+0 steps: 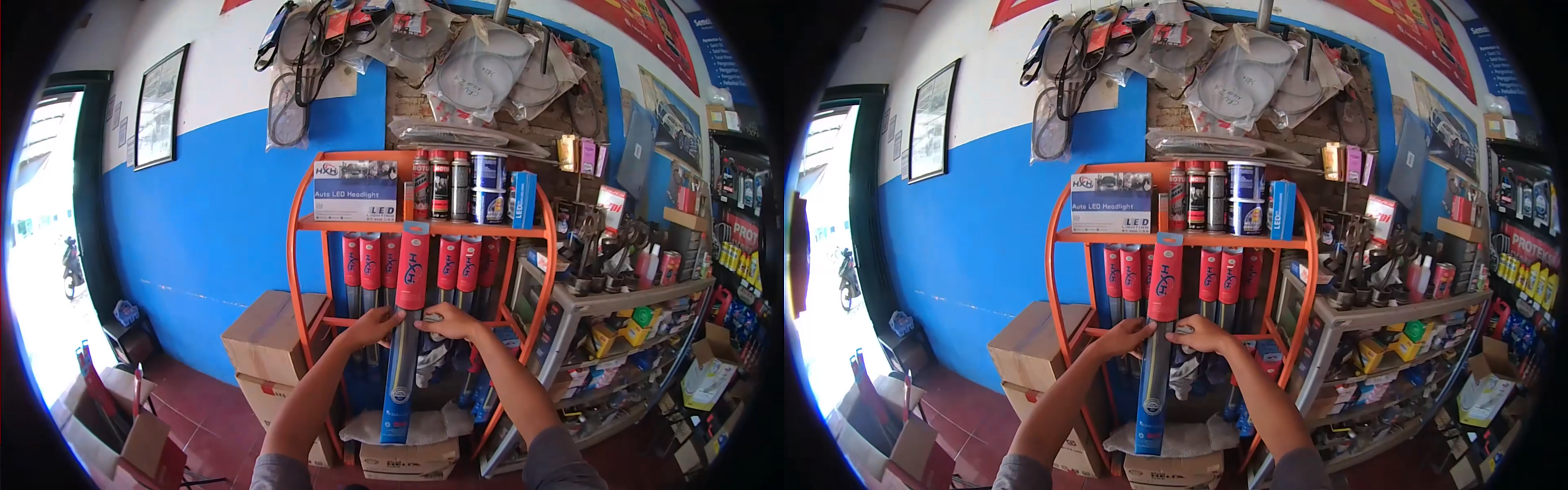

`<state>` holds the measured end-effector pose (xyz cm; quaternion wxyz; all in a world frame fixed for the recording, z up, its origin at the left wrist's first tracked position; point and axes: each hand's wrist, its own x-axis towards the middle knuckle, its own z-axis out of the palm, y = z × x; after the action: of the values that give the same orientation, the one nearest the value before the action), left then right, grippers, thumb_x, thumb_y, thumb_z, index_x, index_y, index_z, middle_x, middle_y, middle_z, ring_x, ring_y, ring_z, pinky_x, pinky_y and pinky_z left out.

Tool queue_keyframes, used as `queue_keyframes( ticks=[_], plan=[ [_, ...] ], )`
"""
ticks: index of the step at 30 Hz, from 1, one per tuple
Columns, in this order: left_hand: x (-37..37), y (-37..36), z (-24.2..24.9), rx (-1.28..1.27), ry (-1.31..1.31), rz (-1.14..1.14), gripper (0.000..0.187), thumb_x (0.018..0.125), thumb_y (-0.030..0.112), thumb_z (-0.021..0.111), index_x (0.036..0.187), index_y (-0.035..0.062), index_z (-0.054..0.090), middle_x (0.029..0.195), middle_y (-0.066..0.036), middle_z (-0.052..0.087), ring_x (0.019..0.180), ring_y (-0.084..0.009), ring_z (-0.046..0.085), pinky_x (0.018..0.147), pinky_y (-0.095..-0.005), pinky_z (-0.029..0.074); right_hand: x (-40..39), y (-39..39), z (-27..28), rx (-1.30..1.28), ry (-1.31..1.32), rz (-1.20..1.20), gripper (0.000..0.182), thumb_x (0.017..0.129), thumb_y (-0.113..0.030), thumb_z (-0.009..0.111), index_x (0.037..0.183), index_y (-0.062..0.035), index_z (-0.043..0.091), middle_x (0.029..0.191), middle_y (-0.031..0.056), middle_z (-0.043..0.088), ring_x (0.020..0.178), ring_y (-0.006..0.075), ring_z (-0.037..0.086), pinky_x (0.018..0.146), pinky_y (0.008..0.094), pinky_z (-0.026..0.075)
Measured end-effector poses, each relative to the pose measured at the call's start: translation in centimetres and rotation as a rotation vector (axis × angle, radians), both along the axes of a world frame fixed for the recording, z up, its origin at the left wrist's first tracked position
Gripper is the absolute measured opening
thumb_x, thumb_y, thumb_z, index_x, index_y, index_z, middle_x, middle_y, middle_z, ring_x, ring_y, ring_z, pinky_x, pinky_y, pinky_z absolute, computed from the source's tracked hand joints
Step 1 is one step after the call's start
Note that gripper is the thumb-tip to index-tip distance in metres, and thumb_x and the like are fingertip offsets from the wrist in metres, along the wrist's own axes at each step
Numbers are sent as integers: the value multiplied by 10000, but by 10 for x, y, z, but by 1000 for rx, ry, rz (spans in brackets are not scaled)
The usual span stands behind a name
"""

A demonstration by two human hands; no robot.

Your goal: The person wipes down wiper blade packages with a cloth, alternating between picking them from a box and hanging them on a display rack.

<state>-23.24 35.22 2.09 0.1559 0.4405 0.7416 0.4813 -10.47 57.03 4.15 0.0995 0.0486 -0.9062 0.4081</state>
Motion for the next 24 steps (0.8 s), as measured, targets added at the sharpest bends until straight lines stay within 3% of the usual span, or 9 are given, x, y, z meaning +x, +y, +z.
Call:
queue_keyframes(
  ticks=[7,13,15,16,18,24],
  plan=[
    [-9,12,-74,145,111,23,499,1047,475,544,1132,-13,597,817,-13,600,755,-107,625,602,-286,573,-18,15,-67,25,129,102,421,933,-416,749,1004,-1,738,790,-9,647,744,66,534,669,279,451],
    [-20,29,-118,338,155,33,378,1054,392,575,1102,20,617,781,14,589,669,-56,534,537,-240,435,-38,31,-104,31,205,148,383,939,-381,750,983,-1,739,774,-9,635,729,59,523,650,272,437],
    [-26,35,-131,473,271,35,329,1055,357,585,1030,31,625,747,31,549,617,-32,455,518,-241,341,-42,32,-112,57,218,154,380,940,-377,750,965,1,737,746,-11,622,705,58,517,628,274,428],
    [-21,34,-131,471,262,36,329,1055,357,585,1030,31,625,747,31,549,617,-32,455,518,-241,341,-36,27,-109,52,228,135,393,933,-383,751,906,8,722,689,4,604,661,72,519,605,291,422],
    [-13,33,-129,513,226,35,381,1047,339,609,821,45,520,670,56,435,619,-29,386,527,-264,311,-27,23,-104,48,234,112,413,926,-388,751,846,14,707,633,18,586,618,86,522,582,307,416],
    [-1,32,-126,594,210,33,341,1033,300,638,835,43,533,685,55,482,619,-13,429,524,-232,345,-9,14,-95,124,344,106,400,925,-373,753,829,11,703,608,25,556,597,79,504,555,312,404]
  ],
)
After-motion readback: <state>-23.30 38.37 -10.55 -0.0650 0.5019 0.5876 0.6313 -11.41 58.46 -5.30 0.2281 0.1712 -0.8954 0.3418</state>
